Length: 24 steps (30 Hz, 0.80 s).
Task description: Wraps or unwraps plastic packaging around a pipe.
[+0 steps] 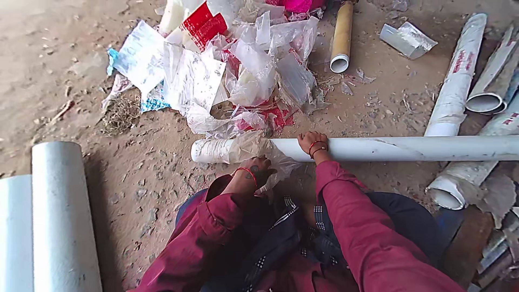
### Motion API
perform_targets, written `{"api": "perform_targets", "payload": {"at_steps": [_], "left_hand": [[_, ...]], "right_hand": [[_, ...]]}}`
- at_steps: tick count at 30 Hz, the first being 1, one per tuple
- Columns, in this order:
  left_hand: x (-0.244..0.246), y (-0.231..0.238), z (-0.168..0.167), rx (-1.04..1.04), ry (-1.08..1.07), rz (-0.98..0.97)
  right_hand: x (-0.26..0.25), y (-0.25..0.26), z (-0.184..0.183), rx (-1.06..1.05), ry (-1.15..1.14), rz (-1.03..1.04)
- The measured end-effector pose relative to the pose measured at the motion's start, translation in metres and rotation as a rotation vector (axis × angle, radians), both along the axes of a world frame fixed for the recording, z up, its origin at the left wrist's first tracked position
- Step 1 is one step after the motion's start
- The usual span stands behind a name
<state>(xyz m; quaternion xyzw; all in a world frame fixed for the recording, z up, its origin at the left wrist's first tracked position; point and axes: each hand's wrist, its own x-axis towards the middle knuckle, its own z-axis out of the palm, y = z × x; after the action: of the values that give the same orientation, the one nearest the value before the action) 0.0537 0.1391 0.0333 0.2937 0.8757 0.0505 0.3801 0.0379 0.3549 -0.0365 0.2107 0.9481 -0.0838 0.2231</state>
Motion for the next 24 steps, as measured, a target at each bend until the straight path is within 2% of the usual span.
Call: {"api": "perform_targets", "payload": {"at_steps": [2,4,7,10,12,14,20,24], "left_hand": [[0.013,0.008,0.001,0.088,0.176,-0.026],[0.017,0.025,-0.019,0.220,0.336,-0.193],[0.008,0.046,-0.058,0.147,0.442,-0.403],[0.006,0.053,-0.078,0.121,0.553,-0.436],[0.004,0.060,-0.071,0.098,0.511,-0.444],[0.000,0.065,-0.062,0.055,0.379,-0.453],[-0.016,0.054,-0.049,0.051,0.282,-0.366],[-0.003,0.052,-0.030,-0.063,0.158,-0.276]], "right_hand": [[0.000,-0.002,-0.004,0.005,0.087,-0.019],[0.002,-0.004,-0.007,0.019,0.107,-0.025],[0.012,-0.003,-0.010,0.011,0.143,-0.024],[0.047,0.008,-0.027,-0.006,0.373,0.097],[0.066,0.017,-0.045,0.029,0.449,0.167],[0.068,0.018,-0.049,0.058,0.424,0.158],[0.035,0.024,-0.040,0.085,0.447,0.151],[0.012,0.029,-0.023,0.051,0.247,0.069]]}}
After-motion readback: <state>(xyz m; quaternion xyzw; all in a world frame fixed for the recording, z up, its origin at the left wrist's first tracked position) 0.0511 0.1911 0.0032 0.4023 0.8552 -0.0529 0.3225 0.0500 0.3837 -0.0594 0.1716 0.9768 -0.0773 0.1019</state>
